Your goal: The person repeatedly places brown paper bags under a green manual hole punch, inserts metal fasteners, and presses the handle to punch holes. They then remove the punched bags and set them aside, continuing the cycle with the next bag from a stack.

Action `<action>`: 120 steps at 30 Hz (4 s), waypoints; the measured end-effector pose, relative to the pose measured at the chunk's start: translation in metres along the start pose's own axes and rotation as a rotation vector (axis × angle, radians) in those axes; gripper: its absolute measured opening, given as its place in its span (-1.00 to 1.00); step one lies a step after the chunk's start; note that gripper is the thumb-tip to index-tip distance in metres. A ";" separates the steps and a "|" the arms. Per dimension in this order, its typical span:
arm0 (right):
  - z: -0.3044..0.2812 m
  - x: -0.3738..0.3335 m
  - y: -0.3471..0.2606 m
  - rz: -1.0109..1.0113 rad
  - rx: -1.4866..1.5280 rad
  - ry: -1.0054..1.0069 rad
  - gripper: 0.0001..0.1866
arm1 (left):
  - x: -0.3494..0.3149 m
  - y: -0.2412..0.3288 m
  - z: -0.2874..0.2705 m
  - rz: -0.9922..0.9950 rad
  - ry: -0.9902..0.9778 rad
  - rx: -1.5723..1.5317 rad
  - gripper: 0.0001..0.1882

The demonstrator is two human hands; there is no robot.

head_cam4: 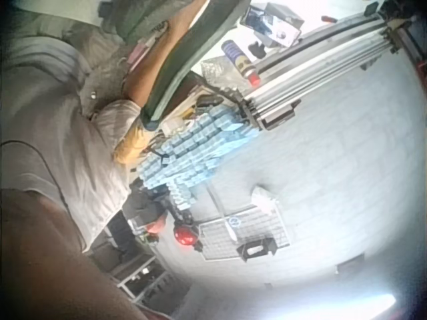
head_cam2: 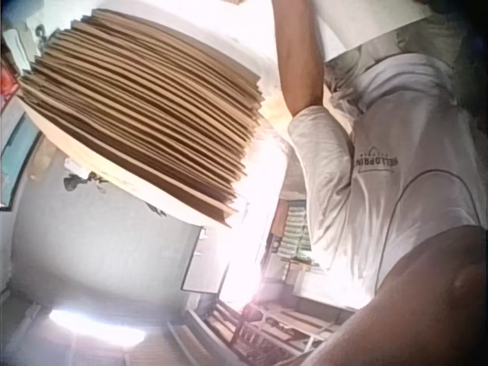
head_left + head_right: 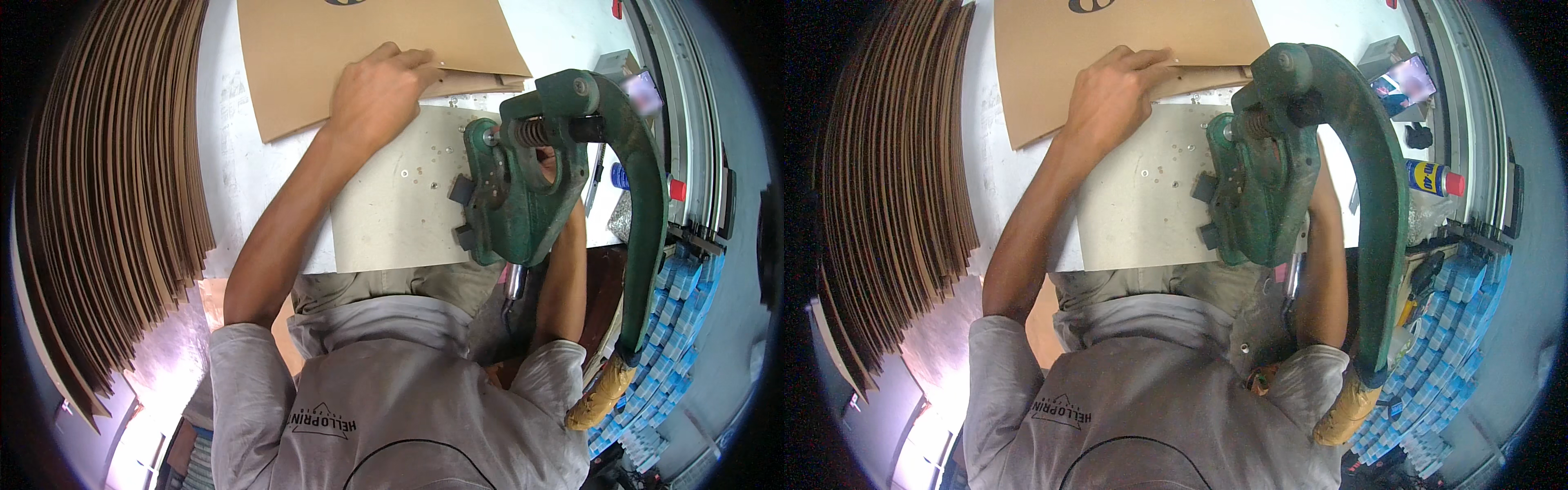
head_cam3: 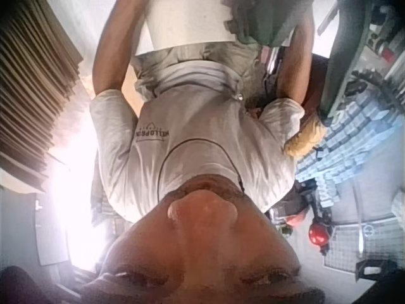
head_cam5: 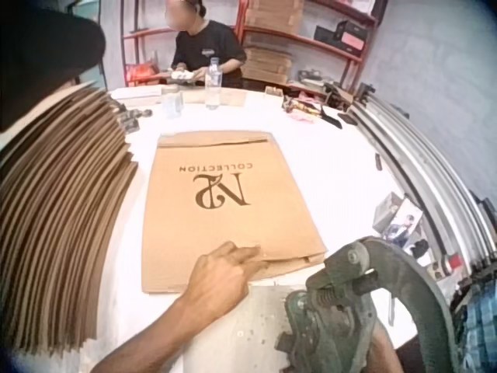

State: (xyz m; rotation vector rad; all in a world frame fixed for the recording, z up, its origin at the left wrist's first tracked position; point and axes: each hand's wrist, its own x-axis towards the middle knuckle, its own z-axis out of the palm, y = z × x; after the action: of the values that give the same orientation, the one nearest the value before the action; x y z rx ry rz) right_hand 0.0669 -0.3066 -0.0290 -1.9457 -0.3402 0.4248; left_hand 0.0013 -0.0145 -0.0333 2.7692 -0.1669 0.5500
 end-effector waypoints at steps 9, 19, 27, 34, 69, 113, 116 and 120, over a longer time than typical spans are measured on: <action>0.015 0.010 -0.012 0.102 0.345 0.091 -0.85 | -0.005 0.054 -0.020 -0.010 -0.018 -0.322 -0.65; 0.006 -0.009 -0.013 0.092 0.273 0.132 -0.82 | -0.008 0.078 0.000 -0.014 0.050 -0.371 -0.73; -0.006 -0.010 -0.018 0.135 0.221 0.075 -0.84 | -0.005 0.086 0.000 -0.021 0.031 -0.313 -0.79; 0.000 -0.010 -0.028 0.163 0.125 0.119 -0.78 | -0.005 0.079 -0.001 -0.022 0.036 -0.353 -0.77; -0.037 -0.063 0.027 -0.209 -0.600 0.285 -0.79 | -0.040 0.024 -0.026 0.035 -0.093 0.209 -0.53; -0.010 0.000 -0.006 -0.055 0.007 0.002 -0.75 | -0.017 0.012 -0.022 -0.043 0.006 -0.170 -0.54; 0.002 0.005 -0.001 -0.017 0.137 0.045 -0.77 | -0.011 0.033 -0.014 0.004 0.027 -0.239 -0.55; 0.017 0.007 0.003 0.004 0.218 0.095 -0.79 | -0.009 0.058 -0.002 0.025 0.062 -0.295 -0.63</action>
State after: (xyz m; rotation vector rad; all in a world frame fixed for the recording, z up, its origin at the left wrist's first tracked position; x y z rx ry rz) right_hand 0.0663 -0.2910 -0.0392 -1.7472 -0.2191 0.3549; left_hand -0.0174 -0.0681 -0.0192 2.4649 -0.2473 0.5671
